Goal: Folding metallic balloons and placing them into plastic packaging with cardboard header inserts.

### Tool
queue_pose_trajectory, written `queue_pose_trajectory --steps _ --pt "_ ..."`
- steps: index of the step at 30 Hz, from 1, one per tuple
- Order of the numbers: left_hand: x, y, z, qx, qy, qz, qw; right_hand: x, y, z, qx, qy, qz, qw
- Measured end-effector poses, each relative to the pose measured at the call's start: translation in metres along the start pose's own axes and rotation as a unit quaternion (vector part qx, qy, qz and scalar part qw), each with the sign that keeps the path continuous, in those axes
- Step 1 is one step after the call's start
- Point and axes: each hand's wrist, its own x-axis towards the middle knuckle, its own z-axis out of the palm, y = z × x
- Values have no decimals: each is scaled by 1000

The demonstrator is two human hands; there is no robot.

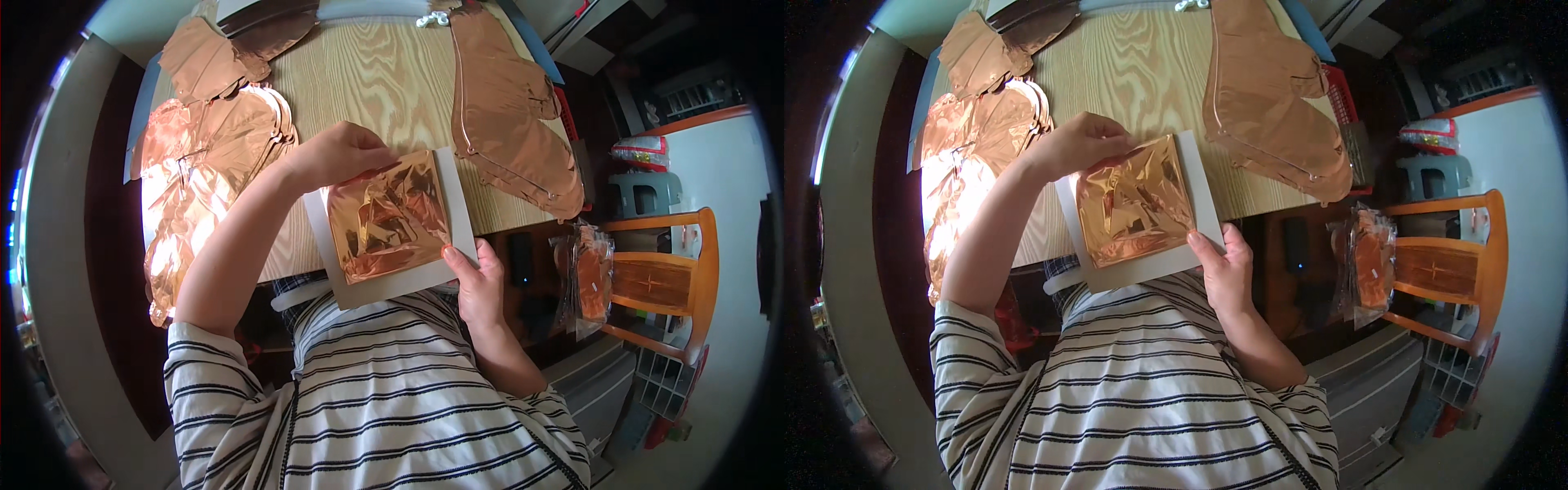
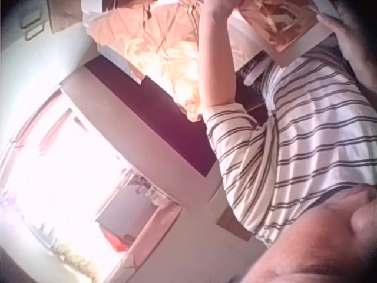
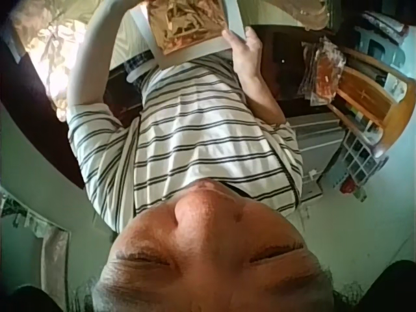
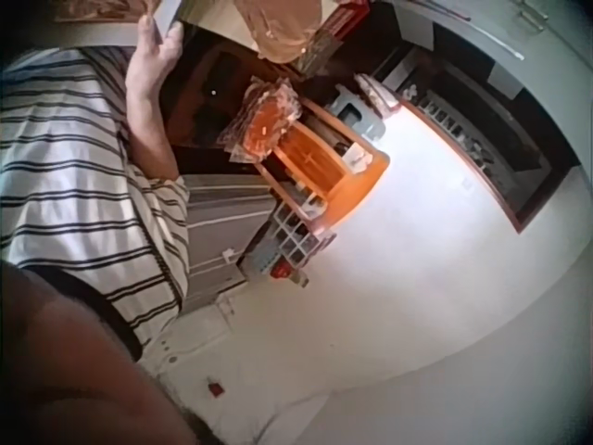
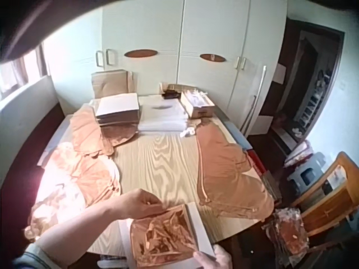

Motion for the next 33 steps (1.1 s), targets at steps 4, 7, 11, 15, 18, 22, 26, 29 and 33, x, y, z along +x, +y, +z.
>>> queue_pose_trajectory --steps 4,7,11,15,18,22,26,29,33 --pt "-14 1 3 1 43 10 999 0 -3 0 -34 2 7 999" --pt "-16 8 -4 19 -10 -50 999 -3 -12 6 37 -22 -8 999" --pt "-4 -12 1 36 8 -9 999 -4 -9 6 -17 6 -28 999" --pt "-2 -11 5 59 47 -13 997 -3 -3 5 -56 28 -44 997" --pt "-1 -9 6 76 36 -45 995 -2 3 7 -90 39 -92 991" --pt "-3 0 6 142 21 -58 988 -7 -3 13 -107 50 -85 989" --pt "3 -6 8 275 63 0 959 -4 -4 14 -157 60 -96 981" --pt "9 -1 10 339 73 -13 938 -2 -14 18 -163 61 -89 981" --pt "20 -1 20 426 141 5 893 5 -15 26 -182 77 -128 972"
